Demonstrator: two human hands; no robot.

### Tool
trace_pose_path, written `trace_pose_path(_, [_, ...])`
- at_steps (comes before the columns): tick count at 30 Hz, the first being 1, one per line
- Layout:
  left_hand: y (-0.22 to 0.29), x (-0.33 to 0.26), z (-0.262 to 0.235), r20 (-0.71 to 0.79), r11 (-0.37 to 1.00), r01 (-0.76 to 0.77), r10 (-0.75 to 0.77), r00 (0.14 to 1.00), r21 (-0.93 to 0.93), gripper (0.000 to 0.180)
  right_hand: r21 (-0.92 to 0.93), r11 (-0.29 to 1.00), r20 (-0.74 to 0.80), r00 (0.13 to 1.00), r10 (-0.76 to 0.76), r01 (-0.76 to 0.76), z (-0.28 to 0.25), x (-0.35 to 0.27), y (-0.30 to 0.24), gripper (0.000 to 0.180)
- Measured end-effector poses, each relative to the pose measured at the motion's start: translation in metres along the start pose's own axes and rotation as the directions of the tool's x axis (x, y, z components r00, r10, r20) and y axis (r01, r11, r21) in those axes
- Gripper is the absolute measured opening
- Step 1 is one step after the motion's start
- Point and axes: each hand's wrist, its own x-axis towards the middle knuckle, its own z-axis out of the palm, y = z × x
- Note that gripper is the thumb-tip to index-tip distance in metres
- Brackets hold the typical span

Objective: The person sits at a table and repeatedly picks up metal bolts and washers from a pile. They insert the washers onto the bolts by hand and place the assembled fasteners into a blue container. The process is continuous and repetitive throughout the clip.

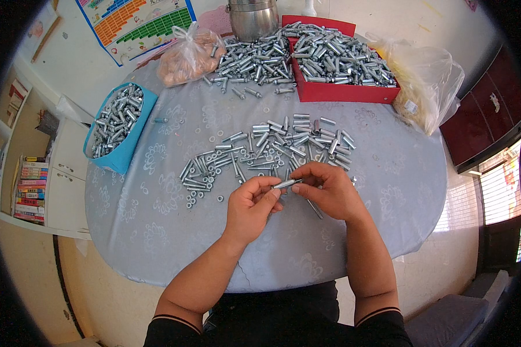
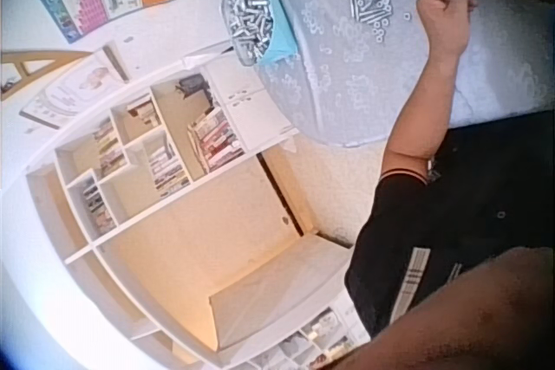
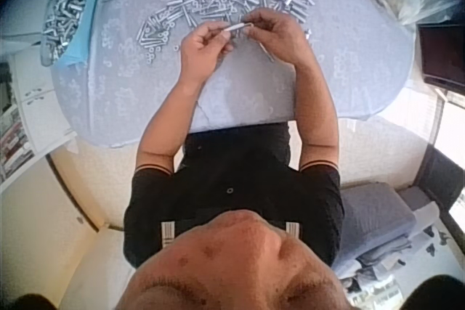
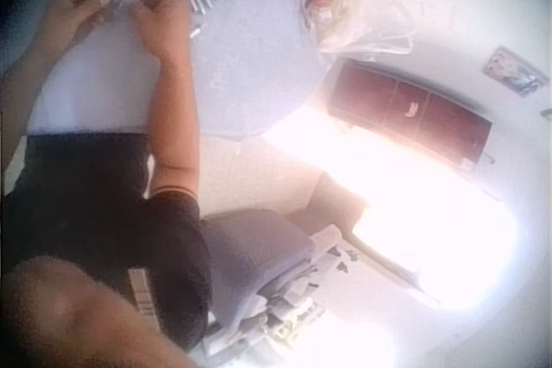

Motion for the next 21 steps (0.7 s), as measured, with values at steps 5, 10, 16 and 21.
trace_pose_path(5, [-0.0006,0.0000,-0.0004,0.010,1.000,-0.013,0.013,1.000,0.012,0.020,-0.003,0.999,-0.013,0.999,-0.035,0.035,0.0015,0.0000,0.0026,0.017])
trace_pose_path(10, [-0.0015,-0.0002,-0.0004,0.006,1.000,-0.004,0.004,1.000,0.004,0.020,-0.032,0.999,-0.015,0.999,-0.030,0.029,0.0019,0.0001,0.0031,0.018])
trace_pose_path(16, [-0.0006,-0.0001,-0.0007,0.007,1.000,-0.003,0.003,1.000,0.015,0.019,-0.056,0.998,-0.012,0.999,-0.042,0.042,0.0028,0.0011,0.0059,0.019])
trace_pose_path(21, [-0.0003,-0.0001,0.0000,0.001,1.000,0.010,-0.010,1.000,0.027,0.020,-0.048,0.998,-0.022,0.999,-0.049,0.047,0.0045,0.0009,0.0100,0.019])
